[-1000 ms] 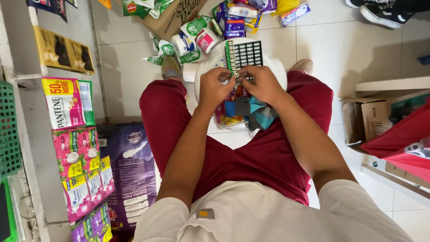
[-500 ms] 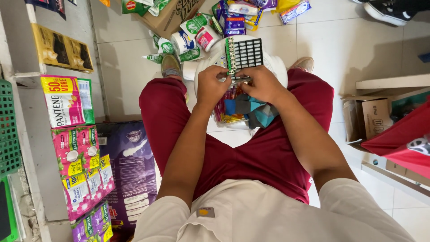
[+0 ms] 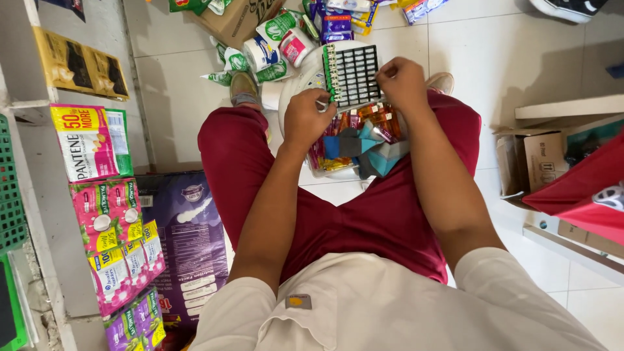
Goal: Sort and organize various product sachets from a basket into a blue pouch while sitting in a store aisle.
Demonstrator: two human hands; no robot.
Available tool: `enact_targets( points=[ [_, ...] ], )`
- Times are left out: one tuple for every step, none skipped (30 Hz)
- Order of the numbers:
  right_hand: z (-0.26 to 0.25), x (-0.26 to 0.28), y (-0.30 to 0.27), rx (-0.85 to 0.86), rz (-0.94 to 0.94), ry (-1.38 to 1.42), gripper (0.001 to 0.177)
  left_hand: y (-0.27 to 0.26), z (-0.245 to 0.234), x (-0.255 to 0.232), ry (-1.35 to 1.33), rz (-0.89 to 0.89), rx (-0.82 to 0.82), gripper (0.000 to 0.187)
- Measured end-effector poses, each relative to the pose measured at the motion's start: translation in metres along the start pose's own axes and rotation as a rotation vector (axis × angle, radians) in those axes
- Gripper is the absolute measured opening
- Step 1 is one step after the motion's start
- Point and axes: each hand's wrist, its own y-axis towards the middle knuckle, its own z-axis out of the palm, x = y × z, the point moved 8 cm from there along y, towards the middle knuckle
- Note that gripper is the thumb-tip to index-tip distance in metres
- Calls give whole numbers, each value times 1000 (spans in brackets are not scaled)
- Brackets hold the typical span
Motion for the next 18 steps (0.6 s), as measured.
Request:
enact_targets(
  points=[
    [9, -22, 3, 46, 141, -86, 19, -1, 0, 0, 8, -12, 16, 21],
    [11, -29, 7, 45, 144, -84, 19, 0, -1, 0, 9, -12, 20, 21],
    [14, -38, 10, 45, 168, -73, 19, 0, 0, 2, 21, -39, 52, 26],
    [18, -46, 14, 45, 192, -62, 20, 1, 1, 5, 32, -67, 83, 31],
    [17, -44, 13, 47, 196, -60, 20, 0, -1, 11, 34, -70, 88, 31],
    [17, -45, 12, 64, 246, -62, 16, -1, 1, 15, 22, -58, 138, 42],
    [16, -47, 10, 83, 296, -66, 14, -4, 3, 19, 8, -47, 188, 53],
    [18, -51, 13, 86, 301, -64, 14, -4, 0, 22, 9, -51, 192, 53],
    [18, -55, 14, 84, 304, -62, 12, -7, 3, 26, 13, -69, 262, 49],
    [19, -60, 15, 82, 307, -59, 9, -11, 6, 30, 18, -87, 332, 46],
    [17, -56, 13, 85, 311, -59, 9, -13, 5, 28, 17, -91, 335, 46],
    [14, -50, 10, 89, 298, -49, 6, -15, 2, 24, 78, -54, 315, 30],
    [13, -43, 9, 93, 283, -38, 5, -16, -2, 19, 141, -17, 294, 19],
    [15, -54, 9, 97, 286, -36, 5, -20, -3, 21, 142, -22, 296, 19],
    [15, -60, 12, 84, 237, -23, 6, -22, -2, 18, 198, 31, 294, 23],
    [15, -66, 16, 71, 189, -10, 8, -23, -2, 15, 254, 83, 291, 28],
    [12, -61, 14, 75, 192, -11, 8, -25, -4, 13, 253, 79, 294, 28],
    [8, -58, 12, 55, 229, 42, 8, -27, -5, 13, 257, 51, 312, 30]
  ],
)
